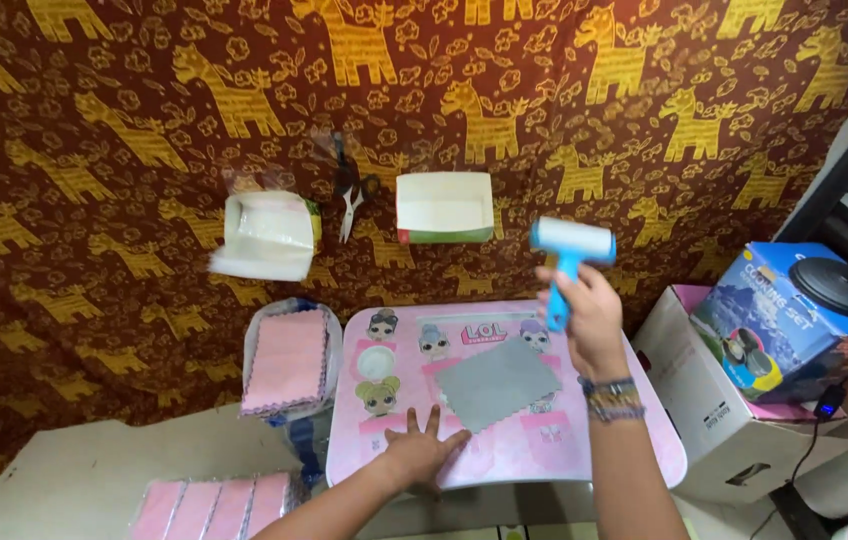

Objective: Folding small pink cloths, cleaning them with a lint roller, and preparing them for packaging on a small table.

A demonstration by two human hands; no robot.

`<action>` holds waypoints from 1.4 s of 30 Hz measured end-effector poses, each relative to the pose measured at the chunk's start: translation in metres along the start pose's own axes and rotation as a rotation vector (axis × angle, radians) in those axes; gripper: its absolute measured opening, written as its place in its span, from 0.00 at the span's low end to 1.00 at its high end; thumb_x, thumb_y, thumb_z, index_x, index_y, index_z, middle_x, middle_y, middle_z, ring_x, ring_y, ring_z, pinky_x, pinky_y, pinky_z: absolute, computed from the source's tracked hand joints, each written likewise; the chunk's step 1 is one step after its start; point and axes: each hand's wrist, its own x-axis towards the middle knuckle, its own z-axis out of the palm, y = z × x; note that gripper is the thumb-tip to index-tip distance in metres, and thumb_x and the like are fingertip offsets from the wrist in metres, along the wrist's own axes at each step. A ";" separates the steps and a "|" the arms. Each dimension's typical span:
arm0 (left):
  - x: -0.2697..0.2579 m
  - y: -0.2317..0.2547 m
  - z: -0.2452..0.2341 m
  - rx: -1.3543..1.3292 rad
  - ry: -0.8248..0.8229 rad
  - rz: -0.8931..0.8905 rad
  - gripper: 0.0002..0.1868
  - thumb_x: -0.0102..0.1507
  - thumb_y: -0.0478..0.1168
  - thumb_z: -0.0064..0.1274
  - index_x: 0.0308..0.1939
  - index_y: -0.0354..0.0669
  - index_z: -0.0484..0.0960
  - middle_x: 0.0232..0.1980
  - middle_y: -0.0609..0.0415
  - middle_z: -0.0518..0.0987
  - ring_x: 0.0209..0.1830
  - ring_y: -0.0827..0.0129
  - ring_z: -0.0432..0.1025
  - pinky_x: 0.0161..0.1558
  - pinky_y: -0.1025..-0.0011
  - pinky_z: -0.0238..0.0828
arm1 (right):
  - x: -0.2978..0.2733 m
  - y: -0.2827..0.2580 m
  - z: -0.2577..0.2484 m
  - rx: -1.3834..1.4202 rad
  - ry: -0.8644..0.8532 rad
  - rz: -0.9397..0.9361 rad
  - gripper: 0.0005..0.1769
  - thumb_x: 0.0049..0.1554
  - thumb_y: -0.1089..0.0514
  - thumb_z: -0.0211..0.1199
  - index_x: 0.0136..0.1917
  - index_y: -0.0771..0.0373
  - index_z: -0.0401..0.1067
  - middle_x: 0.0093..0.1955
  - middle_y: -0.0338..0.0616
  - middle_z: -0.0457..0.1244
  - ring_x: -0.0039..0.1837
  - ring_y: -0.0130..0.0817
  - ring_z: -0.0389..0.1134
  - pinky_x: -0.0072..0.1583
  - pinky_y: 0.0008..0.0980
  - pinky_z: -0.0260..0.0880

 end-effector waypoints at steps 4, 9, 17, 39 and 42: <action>-0.004 0.000 -0.002 0.001 -0.013 0.013 0.61 0.55 0.50 0.58 0.82 0.72 0.32 0.83 0.40 0.20 0.80 0.27 0.24 0.69 0.23 0.42 | -0.011 -0.056 0.069 -0.096 -0.165 -0.161 0.26 0.61 0.59 0.58 0.69 0.72 0.59 0.56 0.55 0.69 0.44 0.34 0.71 0.43 0.30 0.78; -0.007 0.000 -0.004 -0.001 -0.005 0.021 0.60 0.55 0.50 0.58 0.82 0.70 0.33 0.83 0.41 0.21 0.80 0.28 0.24 0.69 0.23 0.42 | -0.008 -0.052 0.117 -0.149 -0.335 -0.104 0.24 0.61 0.61 0.57 0.69 0.70 0.59 0.58 0.51 0.69 0.47 0.31 0.72 0.47 0.25 0.78; -0.005 0.001 -0.007 -0.013 -0.041 -0.002 0.60 0.55 0.49 0.59 0.82 0.71 0.34 0.84 0.44 0.21 0.81 0.31 0.23 0.70 0.25 0.40 | -0.001 -0.002 0.131 -0.101 -0.366 0.070 0.31 0.57 0.54 0.63 0.68 0.67 0.56 0.56 0.52 0.71 0.40 0.32 0.70 0.37 0.31 0.72; 0.008 -0.005 0.012 0.087 0.226 0.079 0.52 0.57 0.58 0.64 0.80 0.61 0.52 0.80 0.24 0.41 0.75 0.19 0.47 0.56 0.20 0.59 | 0.044 0.104 -0.016 -1.270 -0.711 0.011 0.25 0.63 0.55 0.46 0.72 0.60 0.65 0.62 0.52 0.69 0.63 0.59 0.69 0.63 0.59 0.69; 0.017 -0.008 0.014 0.107 0.284 0.064 0.50 0.57 0.68 0.58 0.78 0.58 0.57 0.80 0.23 0.43 0.75 0.20 0.48 0.57 0.24 0.62 | 0.042 0.135 -0.056 -1.660 -0.855 0.064 0.28 0.63 0.50 0.51 0.76 0.43 0.61 0.70 0.56 0.61 0.65 0.62 0.68 0.64 0.56 0.73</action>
